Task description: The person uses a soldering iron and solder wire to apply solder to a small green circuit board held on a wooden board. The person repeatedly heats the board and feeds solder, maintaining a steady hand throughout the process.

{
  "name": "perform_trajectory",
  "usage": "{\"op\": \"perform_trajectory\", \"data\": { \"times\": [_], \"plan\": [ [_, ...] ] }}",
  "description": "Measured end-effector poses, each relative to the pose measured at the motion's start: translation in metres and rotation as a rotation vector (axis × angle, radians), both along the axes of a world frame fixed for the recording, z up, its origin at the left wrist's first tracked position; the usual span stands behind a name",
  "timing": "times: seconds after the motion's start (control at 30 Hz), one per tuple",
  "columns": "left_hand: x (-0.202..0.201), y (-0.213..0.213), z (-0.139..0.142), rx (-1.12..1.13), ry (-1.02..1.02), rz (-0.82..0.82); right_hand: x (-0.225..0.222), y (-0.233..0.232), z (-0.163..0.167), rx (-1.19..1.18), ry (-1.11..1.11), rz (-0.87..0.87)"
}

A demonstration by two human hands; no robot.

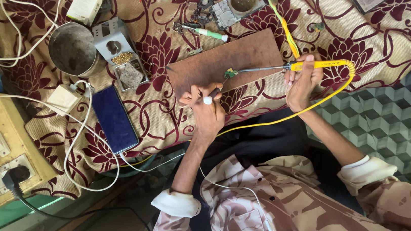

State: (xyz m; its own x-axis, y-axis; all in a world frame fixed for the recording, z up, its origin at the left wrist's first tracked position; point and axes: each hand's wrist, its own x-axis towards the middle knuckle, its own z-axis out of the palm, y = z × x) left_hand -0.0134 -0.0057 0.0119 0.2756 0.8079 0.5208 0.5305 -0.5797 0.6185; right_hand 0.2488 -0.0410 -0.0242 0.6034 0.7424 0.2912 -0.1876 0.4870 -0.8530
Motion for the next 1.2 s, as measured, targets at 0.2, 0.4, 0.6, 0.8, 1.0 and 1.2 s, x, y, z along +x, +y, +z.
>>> {"op": "perform_trajectory", "data": {
  "times": [0.2, 0.4, 0.6, 0.8, 1.0, 1.2],
  "plan": [
    [-0.0007, 0.0015, 0.0004, 0.047, -0.002, -0.009, 0.0002, 0.0014, -0.0002, -0.013, -0.025, -0.017],
    [-0.0013, 0.0013, 0.0029, 0.046, 0.005, -0.015, 0.0001, 0.0017, -0.0010, 0.011, 0.045, -0.024],
    [0.0001, 0.0025, 0.0007, 0.028, -0.007, -0.019, -0.0005, 0.0026, -0.0009, -0.012, 0.021, -0.031],
    [-0.0010, 0.0018, 0.0002, 0.048, -0.022, -0.019, -0.0017, 0.0020, -0.0015, -0.018, 0.008, -0.051],
    [-0.0011, 0.0002, -0.0010, 0.039, 0.008, 0.001, -0.0003, -0.0016, -0.0018, 0.052, 0.057, -0.031],
    [-0.0008, -0.0006, -0.0044, 0.045, -0.032, -0.010, -0.0005, -0.0041, -0.0027, 0.014, 0.090, -0.026]
  ]
}}
